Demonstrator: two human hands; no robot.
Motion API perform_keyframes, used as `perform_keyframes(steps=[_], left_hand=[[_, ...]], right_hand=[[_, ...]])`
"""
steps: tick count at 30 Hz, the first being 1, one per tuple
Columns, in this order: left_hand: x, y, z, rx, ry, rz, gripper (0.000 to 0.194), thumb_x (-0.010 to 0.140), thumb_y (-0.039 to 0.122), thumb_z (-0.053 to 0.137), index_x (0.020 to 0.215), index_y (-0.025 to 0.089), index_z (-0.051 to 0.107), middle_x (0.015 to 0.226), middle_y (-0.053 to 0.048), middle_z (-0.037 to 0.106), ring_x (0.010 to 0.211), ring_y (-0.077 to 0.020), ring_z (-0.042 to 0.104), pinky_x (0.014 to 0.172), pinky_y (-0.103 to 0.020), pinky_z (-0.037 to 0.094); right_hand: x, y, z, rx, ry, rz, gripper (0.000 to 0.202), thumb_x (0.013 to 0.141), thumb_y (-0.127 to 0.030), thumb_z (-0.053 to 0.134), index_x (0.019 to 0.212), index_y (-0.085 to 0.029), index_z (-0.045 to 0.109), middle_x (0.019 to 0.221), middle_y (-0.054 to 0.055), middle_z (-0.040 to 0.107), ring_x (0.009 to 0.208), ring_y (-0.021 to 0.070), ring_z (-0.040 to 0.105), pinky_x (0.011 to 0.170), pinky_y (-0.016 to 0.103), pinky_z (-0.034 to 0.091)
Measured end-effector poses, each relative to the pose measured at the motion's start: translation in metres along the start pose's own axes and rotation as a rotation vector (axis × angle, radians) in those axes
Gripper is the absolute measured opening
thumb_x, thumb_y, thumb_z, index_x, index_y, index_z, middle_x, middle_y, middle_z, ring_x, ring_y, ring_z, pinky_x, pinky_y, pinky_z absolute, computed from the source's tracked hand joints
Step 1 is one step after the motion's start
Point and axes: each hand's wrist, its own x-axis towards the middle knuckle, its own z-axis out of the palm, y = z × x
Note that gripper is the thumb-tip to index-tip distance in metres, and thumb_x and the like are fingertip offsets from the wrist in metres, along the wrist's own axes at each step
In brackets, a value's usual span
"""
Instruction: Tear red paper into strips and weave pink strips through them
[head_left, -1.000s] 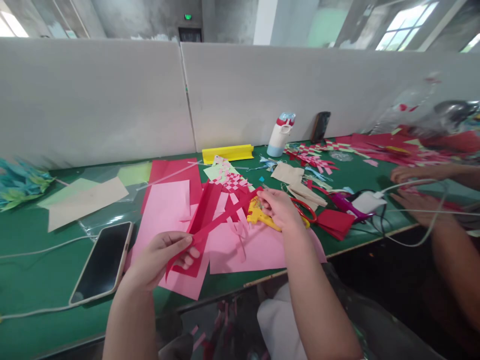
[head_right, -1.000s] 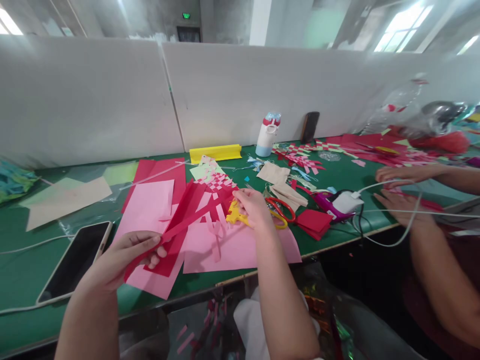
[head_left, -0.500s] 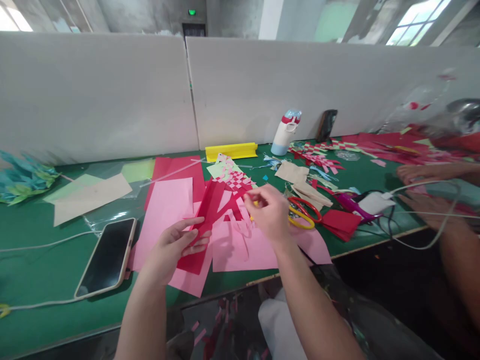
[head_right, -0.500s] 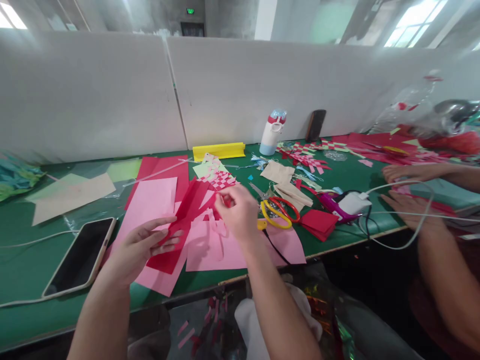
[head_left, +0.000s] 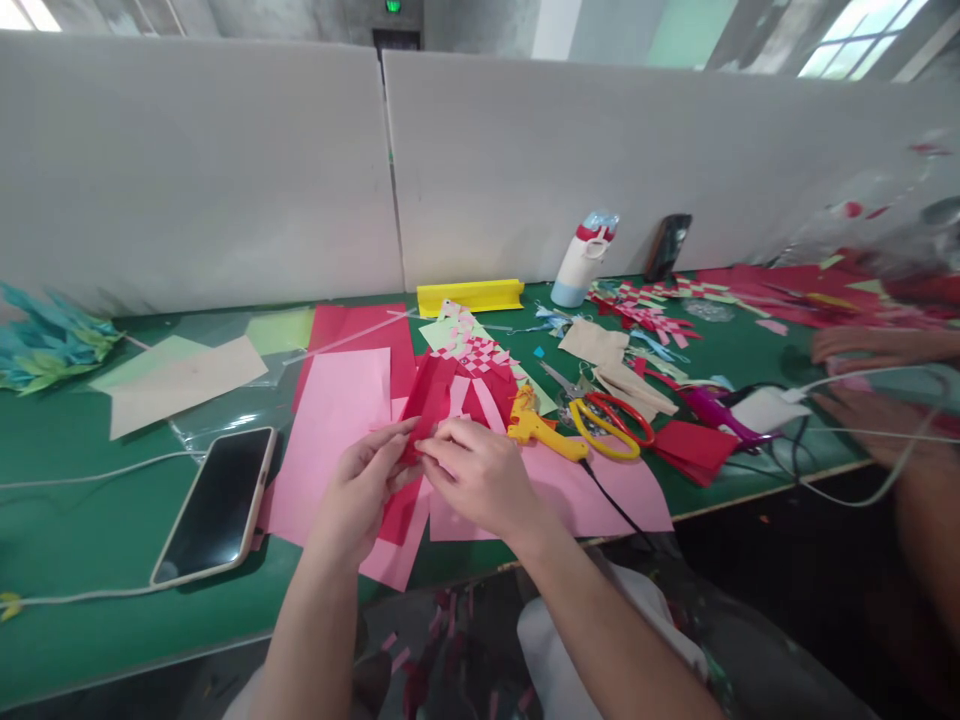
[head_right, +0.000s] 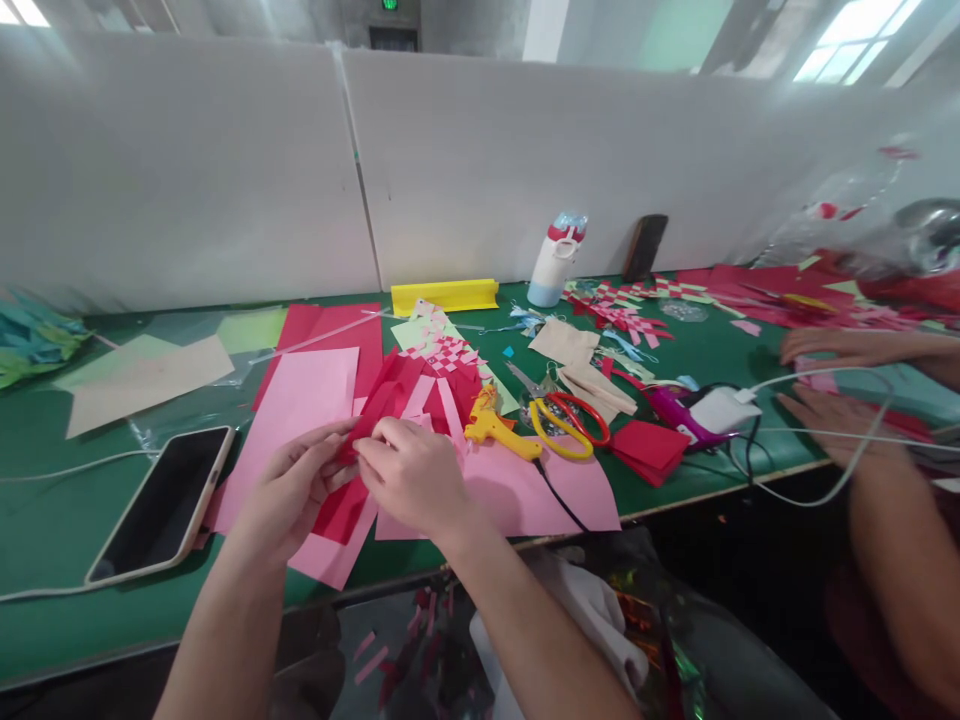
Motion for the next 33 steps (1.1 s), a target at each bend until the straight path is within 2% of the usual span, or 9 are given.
perform_keyframes(steps=[5, 7, 11, 15, 17, 19, 22, 26, 33], left_hand=[[-0.003, 0.005, 0.0, -0.004, -0.015, 0.004, 0.046, 0.07, 0.022, 0.072, 0.113, 0.01, 0.061, 0.078, -0.001, 0.07, 0.077, -0.0126, 0.068, 0.076, -0.022, 0.054], [-0.005, 0.007, 0.001, -0.006, -0.017, 0.017, 0.052, 0.072, 0.022, 0.071, 0.12, 0.011, 0.056, 0.072, 0.001, 0.068, 0.082, -0.0152, 0.069, 0.083, -0.026, 0.054], [-0.007, 0.009, 0.003, 0.032, -0.019, 0.043, 0.054, 0.075, 0.024, 0.067, 0.125, 0.013, 0.048, 0.071, -0.001, 0.069, 0.092, -0.0206, 0.069, 0.086, -0.031, 0.053], [-0.007, 0.005, 0.004, 0.084, -0.05, 0.036, 0.052, 0.074, 0.027, 0.069, 0.119, 0.016, 0.047, 0.065, 0.003, 0.067, 0.081, -0.0181, 0.071, 0.083, -0.03, 0.054], [-0.007, 0.003, 0.005, 0.1, -0.095, 0.024, 0.05, 0.074, 0.028, 0.069, 0.117, 0.017, 0.047, 0.063, 0.005, 0.065, 0.08, -0.0177, 0.071, 0.082, -0.03, 0.055], [-0.007, 0.002, 0.006, 0.103, -0.131, 0.025, 0.049, 0.075, 0.029, 0.068, 0.118, 0.018, 0.046, 0.067, 0.003, 0.067, 0.083, -0.0194, 0.071, 0.081, -0.031, 0.055], [-0.008, 0.001, 0.007, 0.105, -0.127, 0.012, 0.045, 0.078, 0.032, 0.065, 0.116, 0.017, 0.047, 0.076, -0.003, 0.072, 0.088, -0.0222, 0.07, 0.079, -0.034, 0.056], [-0.007, 0.001, 0.008, 0.134, -0.125, -0.02, 0.04, 0.071, 0.032, 0.072, 0.102, 0.014, 0.055, 0.083, -0.01, 0.075, 0.087, -0.0243, 0.071, 0.076, -0.033, 0.056], [-0.006, -0.004, 0.011, 0.096, -0.024, 0.0, 0.032, 0.062, 0.035, 0.08, 0.08, 0.013, 0.066, 0.075, -0.01, 0.075, 0.076, -0.023, 0.072, 0.07, -0.032, 0.058]], right_hand=[[0.004, -0.001, -0.006, 0.263, 0.032, 0.107, 0.022, 0.084, -0.02, 0.05, 0.093, -0.019, 0.07, 0.082, 0.004, 0.066, 0.067, 0.0125, 0.057, 0.062, 0.025, 0.045], [0.005, 0.002, -0.007, 0.42, 0.067, 0.244, 0.02, 0.085, -0.023, 0.05, 0.082, -0.018, 0.069, 0.076, 0.003, 0.065, 0.061, 0.0114, 0.054, 0.058, 0.024, 0.043], [0.006, 0.015, 0.0, 0.628, 0.095, 0.572, 0.035, 0.085, -0.042, 0.054, 0.062, -0.017, 0.063, 0.058, 0.001, 0.057, 0.056, 0.0117, 0.051, 0.054, 0.025, 0.038], [0.007, 0.019, 0.009, 1.027, -0.108, 0.79, 0.04, 0.072, -0.053, 0.066, 0.057, -0.017, 0.057, 0.047, -0.005, 0.047, 0.041, 0.006, 0.035, 0.042, 0.022, 0.024], [0.008, 0.017, 0.012, 1.193, -0.111, 0.893, 0.039, 0.064, -0.051, 0.074, 0.059, -0.017, 0.057, 0.049, -0.005, 0.05, 0.04, 0.0048, 0.036, 0.04, 0.02, 0.024], [0.009, 0.014, 0.013, 1.277, -0.04, 0.97, 0.037, 0.058, -0.045, 0.08, 0.061, -0.016, 0.058, 0.054, -0.003, 0.055, 0.045, 0.0064, 0.046, 0.043, 0.019, 0.031], [0.012, 0.012, 0.011, 1.302, 0.086, 1.013, 0.035, 0.054, -0.039, 0.082, 0.058, -0.015, 0.057, 0.053, -0.003, 0.054, 0.047, 0.0073, 0.049, 0.044, 0.02, 0.034], [0.013, 0.014, 0.008, 1.301, 0.229, 0.989, 0.041, 0.053, -0.036, 0.083, 0.051, -0.016, 0.047, 0.046, -0.008, 0.039, 0.041, 0.0034, 0.032, 0.04, 0.02, 0.027], [0.012, 0.015, 0.009, 1.273, 0.271, 0.929, 0.048, 0.056, -0.036, 0.082, 0.049, -0.018, 0.038, 0.045, -0.009, 0.032, 0.041, 0.0035, 0.026, 0.039, 0.021, 0.022]])
